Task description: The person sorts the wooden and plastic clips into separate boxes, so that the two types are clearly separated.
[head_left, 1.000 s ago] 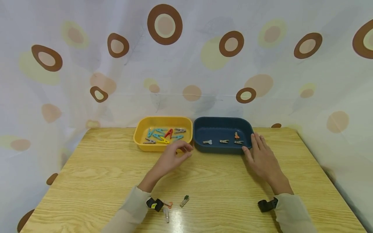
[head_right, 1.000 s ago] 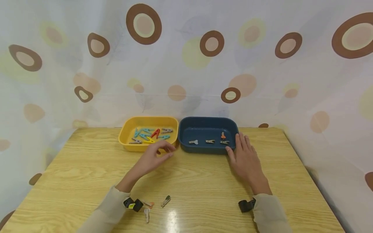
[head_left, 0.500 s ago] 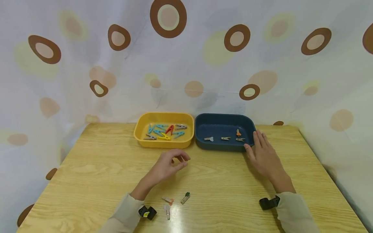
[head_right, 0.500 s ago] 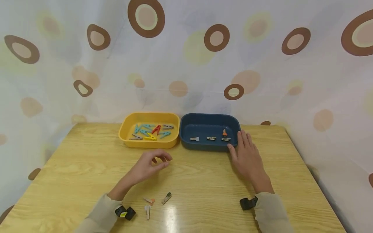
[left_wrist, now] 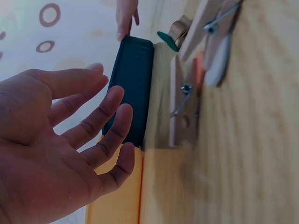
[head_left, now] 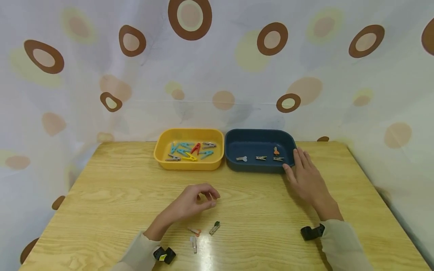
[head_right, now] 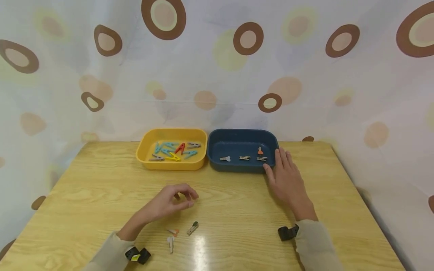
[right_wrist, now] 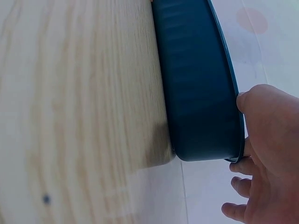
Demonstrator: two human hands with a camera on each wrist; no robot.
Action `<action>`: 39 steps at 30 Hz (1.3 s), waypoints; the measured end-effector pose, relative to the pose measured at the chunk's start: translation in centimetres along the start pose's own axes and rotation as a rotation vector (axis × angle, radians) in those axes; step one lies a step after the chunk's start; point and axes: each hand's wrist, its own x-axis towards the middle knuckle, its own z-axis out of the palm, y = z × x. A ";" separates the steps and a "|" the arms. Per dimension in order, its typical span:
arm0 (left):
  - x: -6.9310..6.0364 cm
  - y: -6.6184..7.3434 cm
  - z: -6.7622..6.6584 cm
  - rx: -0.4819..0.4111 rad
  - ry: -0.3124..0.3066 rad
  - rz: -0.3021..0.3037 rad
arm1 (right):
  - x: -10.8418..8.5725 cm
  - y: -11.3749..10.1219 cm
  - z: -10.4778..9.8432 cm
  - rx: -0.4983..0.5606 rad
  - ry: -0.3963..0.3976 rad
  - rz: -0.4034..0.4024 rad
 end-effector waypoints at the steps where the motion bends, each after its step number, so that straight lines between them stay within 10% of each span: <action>1: -0.2 0.0 0.1 -0.003 -0.011 0.002 | 0.0 0.0 0.0 0.000 0.000 -0.001; 22: -1.3 0.2 1.0 0.004 -0.265 -0.015 | -0.1 -0.3 -0.4 -0.010 -0.032 0.013; 39: -1.2 -0.2 1.4 0.085 -0.253 0.014 | 0.0 -0.3 -0.3 0.000 -0.035 0.010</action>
